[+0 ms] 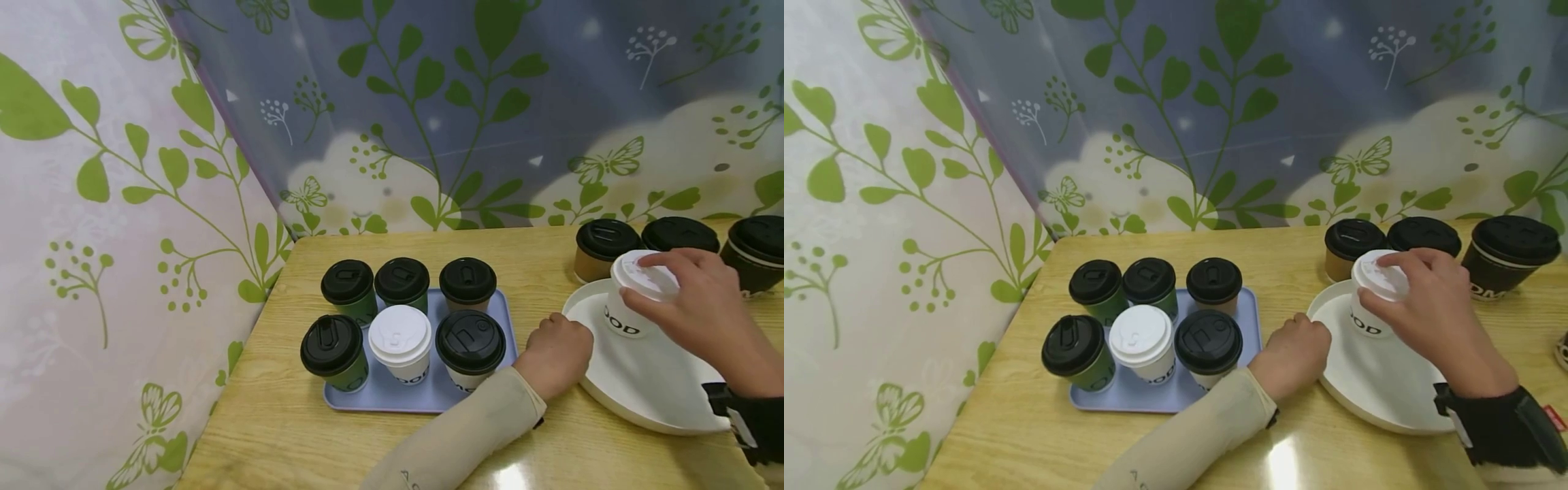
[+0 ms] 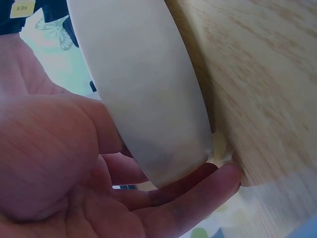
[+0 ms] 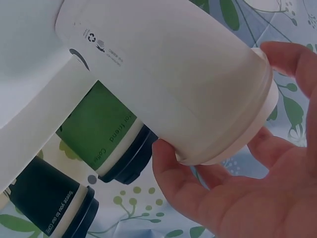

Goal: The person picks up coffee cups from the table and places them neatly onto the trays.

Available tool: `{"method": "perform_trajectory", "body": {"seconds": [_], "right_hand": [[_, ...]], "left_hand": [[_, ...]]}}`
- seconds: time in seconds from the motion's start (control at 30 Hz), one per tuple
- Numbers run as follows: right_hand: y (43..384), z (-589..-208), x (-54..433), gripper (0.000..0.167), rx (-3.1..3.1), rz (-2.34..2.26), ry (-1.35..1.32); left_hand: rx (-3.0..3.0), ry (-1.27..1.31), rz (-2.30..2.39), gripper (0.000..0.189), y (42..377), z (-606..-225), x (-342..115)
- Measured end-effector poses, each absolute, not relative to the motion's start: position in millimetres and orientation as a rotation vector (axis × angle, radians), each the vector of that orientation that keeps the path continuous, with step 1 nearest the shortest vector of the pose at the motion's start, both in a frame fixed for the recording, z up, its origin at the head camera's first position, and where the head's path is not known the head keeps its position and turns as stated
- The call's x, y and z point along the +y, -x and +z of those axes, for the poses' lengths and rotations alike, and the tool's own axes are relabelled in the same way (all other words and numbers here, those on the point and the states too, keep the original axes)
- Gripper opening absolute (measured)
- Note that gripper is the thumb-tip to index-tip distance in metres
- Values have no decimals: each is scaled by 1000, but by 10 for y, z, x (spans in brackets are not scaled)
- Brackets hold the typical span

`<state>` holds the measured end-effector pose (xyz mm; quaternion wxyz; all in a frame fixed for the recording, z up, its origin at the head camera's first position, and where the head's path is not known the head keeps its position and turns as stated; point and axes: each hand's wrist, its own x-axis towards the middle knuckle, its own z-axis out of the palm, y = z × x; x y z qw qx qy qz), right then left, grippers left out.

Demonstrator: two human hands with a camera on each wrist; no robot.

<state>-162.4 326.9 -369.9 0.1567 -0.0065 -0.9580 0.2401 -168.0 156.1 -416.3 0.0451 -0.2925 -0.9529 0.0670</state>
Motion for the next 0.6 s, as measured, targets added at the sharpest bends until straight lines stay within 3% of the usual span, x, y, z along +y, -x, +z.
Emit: {"method": "perform_trajectory", "body": {"seconds": [0.6], "right_hand": [[1747, -3700, 3188, 51, -2745, 680, -3]], "left_hand": [[-2943, 863, 204, 21, 1680, -4164, 1576]]}}
